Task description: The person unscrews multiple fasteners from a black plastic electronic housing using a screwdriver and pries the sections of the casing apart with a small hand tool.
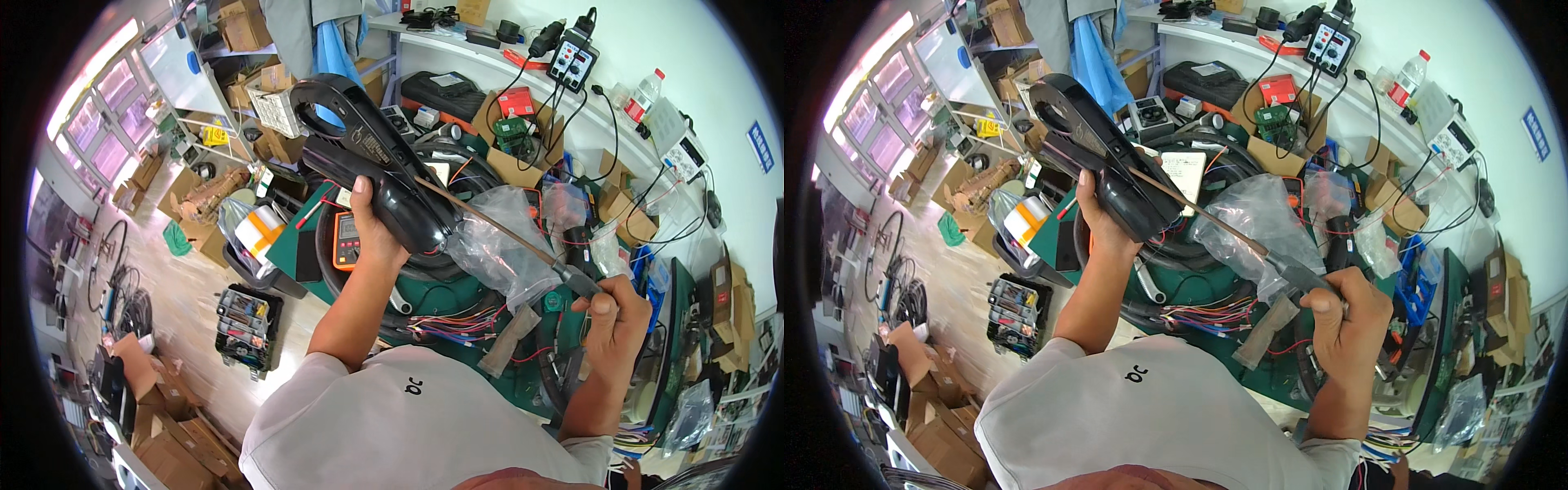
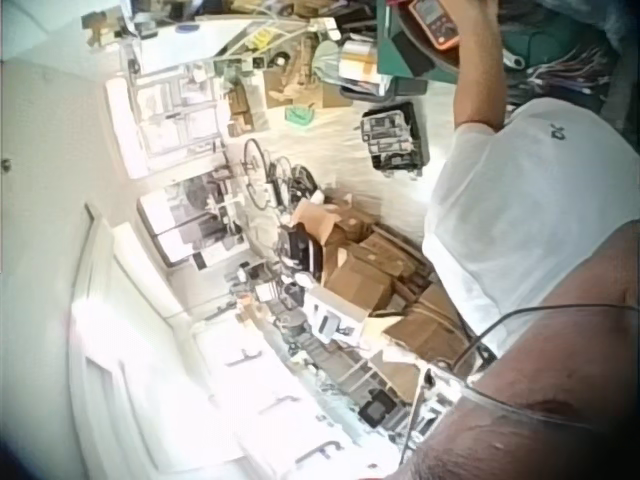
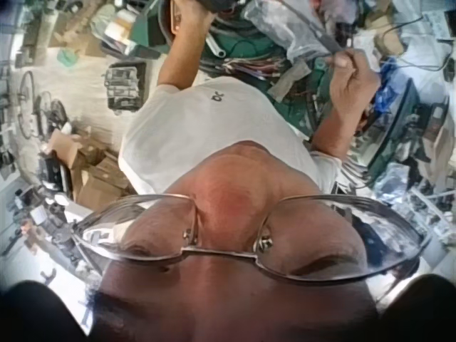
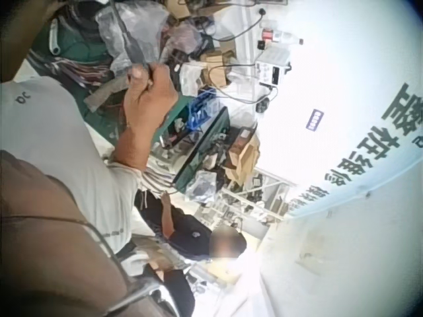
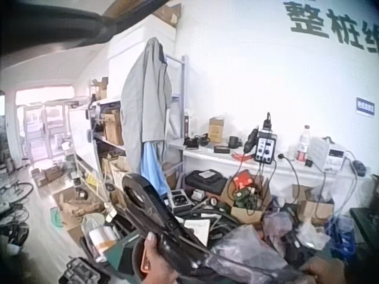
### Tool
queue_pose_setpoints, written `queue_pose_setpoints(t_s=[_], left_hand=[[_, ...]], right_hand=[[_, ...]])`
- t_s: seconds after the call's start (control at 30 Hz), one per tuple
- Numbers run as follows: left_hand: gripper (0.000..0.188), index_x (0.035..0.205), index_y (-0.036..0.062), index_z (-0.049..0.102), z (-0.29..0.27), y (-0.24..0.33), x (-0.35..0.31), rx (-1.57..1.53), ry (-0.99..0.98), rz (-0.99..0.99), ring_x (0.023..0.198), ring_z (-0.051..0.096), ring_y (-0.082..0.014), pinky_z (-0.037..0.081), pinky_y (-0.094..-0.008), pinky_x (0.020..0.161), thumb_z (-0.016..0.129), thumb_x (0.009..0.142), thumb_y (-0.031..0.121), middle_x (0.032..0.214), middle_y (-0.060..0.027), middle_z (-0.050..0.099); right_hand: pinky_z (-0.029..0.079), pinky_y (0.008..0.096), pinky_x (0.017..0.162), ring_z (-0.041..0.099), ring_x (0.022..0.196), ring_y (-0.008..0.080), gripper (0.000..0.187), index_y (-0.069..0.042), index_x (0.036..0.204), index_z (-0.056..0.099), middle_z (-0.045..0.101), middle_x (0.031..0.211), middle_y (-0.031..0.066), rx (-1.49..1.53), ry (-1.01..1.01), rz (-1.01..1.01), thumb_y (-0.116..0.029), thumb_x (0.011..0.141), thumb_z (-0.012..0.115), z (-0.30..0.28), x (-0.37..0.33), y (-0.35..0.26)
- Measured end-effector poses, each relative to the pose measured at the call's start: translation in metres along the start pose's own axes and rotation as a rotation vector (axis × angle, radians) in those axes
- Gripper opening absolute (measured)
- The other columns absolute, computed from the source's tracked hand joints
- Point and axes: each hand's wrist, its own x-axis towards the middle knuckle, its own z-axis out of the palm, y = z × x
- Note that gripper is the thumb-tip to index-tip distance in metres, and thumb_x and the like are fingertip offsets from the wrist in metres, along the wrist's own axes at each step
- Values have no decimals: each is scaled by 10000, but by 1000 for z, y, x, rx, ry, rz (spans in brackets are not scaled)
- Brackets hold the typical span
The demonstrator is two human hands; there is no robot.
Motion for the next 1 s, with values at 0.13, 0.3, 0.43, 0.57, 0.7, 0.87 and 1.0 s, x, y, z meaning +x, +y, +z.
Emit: queue_pose_setpoints(t_s=[0.13,0.3,0.43,0.57,0.7,0.87,1.0], left_hand=[[790,1208,4,486,-6,-2,0,-20,15,1,1081,558,-326,482,-456,910,500,787,672,1100,-177,582],[798,1218,-1,480,-12,-3,-2,17,67,1,1056,572,-331,480,-456,914,507,785,668,1086,-184,594],[784,1217,-4,480,-11,-8,-4,-24,63,-27,1049,579,-326,482,-448,915,503,796,658,1093,-191,598],[771,1214,-5,482,-11,-10,-5,-27,73,-38,1049,582,-320,486,-436,909,495,808,650,1110,-191,599],[776,1210,-3,485,-11,-9,-6,1,64,-44,1029,594,-313,492,-427,900,492,804,658,1107,-198,601],[793,1206,-4,489,-14,-15,-5,25,77,-60,998,608,-311,495,-418,892,492,793,672,1096,-215,604],[800,1208,-9,489,-13,-15,-7,11,88,-58,997,610,-315,498,-414,887,494,791,674,1103,-220,603]], right_hand=[[425,253,534,494,525,103,320,1,848,542,620,699,55,136,141,-103,-308,881,620,15,2,-5],[438,244,713,531,750,104,306,-5,990,488,583,931,85,160,-169,125,-181,833,684,-4,-3,-3],[439,240,669,524,682,99,360,3,963,505,608,892,86,120,-64,123,-268,831,702,-4,-12,10],[419,237,573,512,592,92,336,7,879,535,629,766,68,263,125,-10,-302,857,665,19,-2,-8],[437,248,672,538,682,113,304,0,964,514,616,868,86,72,-162,184,-207,827,690,-10,-11,16],[428,246,624,537,640,114,327,8,908,542,612,773,73,223,146,-2,-287,848,669,15,-7,8],[407,242,578,540,636,109,319,11,860,546,601,723,65,237,208,-1,-291,864,650,24,-4,-2]])
